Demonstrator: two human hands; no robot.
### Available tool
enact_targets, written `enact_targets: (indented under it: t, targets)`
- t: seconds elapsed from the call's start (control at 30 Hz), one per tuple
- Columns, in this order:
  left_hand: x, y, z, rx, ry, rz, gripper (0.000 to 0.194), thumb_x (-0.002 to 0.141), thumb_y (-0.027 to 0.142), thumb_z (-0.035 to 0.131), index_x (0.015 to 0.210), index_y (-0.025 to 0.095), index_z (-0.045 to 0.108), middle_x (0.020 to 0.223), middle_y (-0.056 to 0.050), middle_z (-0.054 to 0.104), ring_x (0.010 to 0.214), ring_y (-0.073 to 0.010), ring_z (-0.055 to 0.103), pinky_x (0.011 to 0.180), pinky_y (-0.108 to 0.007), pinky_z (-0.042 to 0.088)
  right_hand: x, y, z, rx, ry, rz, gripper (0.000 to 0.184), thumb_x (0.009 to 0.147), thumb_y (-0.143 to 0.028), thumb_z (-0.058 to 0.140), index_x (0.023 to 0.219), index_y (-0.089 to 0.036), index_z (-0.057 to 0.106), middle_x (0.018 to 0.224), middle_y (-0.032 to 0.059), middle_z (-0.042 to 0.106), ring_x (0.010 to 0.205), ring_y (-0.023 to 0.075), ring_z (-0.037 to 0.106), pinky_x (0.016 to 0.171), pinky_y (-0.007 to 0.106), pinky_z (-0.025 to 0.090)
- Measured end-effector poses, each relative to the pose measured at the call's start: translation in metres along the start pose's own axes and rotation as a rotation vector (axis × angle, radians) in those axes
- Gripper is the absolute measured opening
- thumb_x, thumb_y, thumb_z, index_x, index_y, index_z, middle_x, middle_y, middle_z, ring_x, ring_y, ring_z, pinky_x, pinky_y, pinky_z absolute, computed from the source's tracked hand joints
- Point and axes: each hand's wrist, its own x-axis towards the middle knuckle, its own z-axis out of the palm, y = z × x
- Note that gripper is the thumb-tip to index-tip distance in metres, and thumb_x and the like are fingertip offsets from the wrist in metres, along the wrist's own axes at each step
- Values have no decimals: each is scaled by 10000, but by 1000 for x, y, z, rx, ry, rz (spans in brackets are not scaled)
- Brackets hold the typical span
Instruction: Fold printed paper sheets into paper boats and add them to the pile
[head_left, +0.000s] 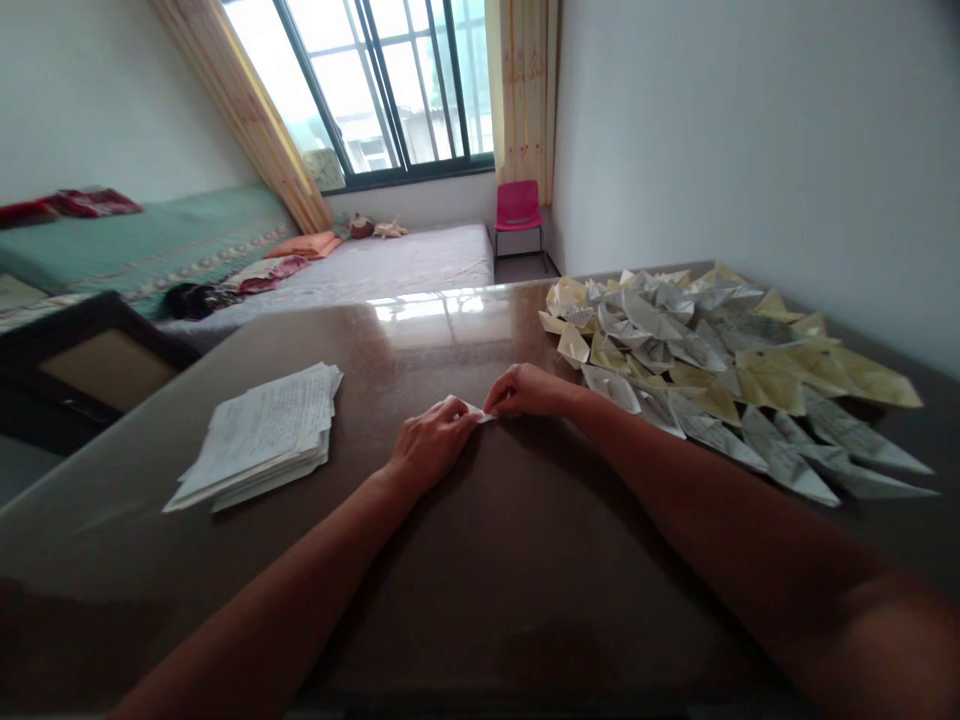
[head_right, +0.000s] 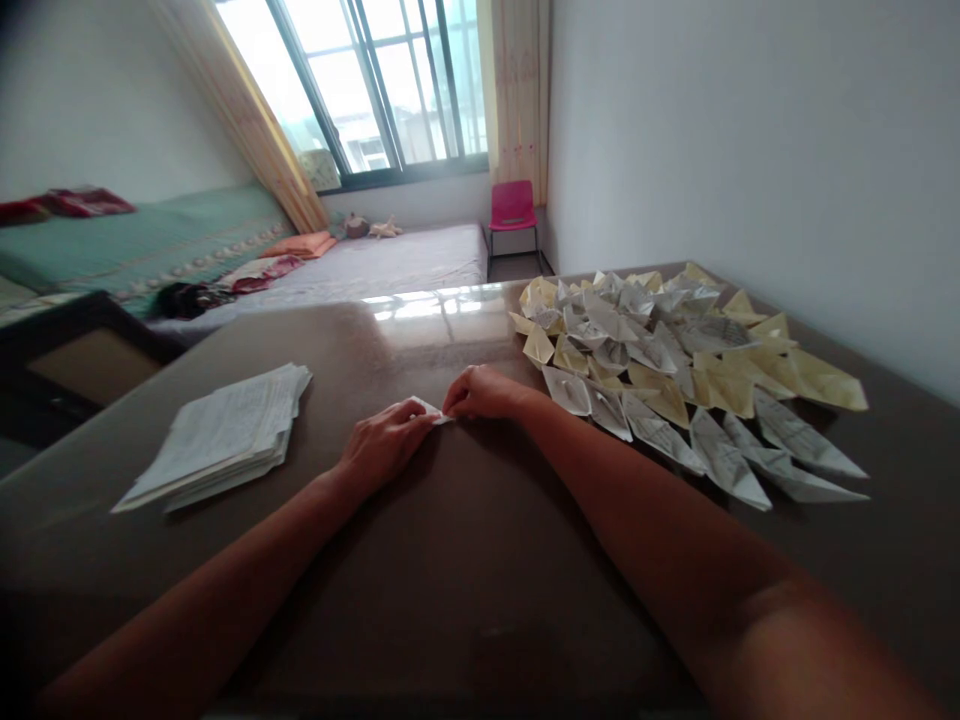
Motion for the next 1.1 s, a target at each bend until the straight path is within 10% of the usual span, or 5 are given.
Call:
enact_targets:
  t: [0.3, 0.8, 1.1]
  targets:
    - [0, -1, 4, -48, 71, -31, 324, 987, 376, 317, 1066, 289, 619, 1029, -1, 647, 920, -145, 604, 716, -236, 434, -3, -3, -8, -218, -74, -170, 240, 734, -165, 650, 945, -191, 760, 928, 33, 723, 781, 137, 625, 712, 192, 425]
    - [9, -1, 6, -20, -6, -128, 437, 960, 355, 327, 1379, 262, 406, 1406, -46, 466, 1005, -229, 633, 791, -331, 490, 1, -19, 13, -332, 120, 134, 184, 802, -345, 635, 902, -199, 687, 859, 36, 712, 741, 151, 615, 601, 222, 354]
    - [23, -35, -6, -101, -80, -15, 407, 858, 545, 495, 1138, 266, 595, 1155, -57, 599, 1134, -274, 489, 905, -388, 429, 1, -15, 15, -318, 140, 100, 146, 791, -266, 633, 922, -204, 651, 873, 21, 701, 757, 143, 615, 625, 213, 369]
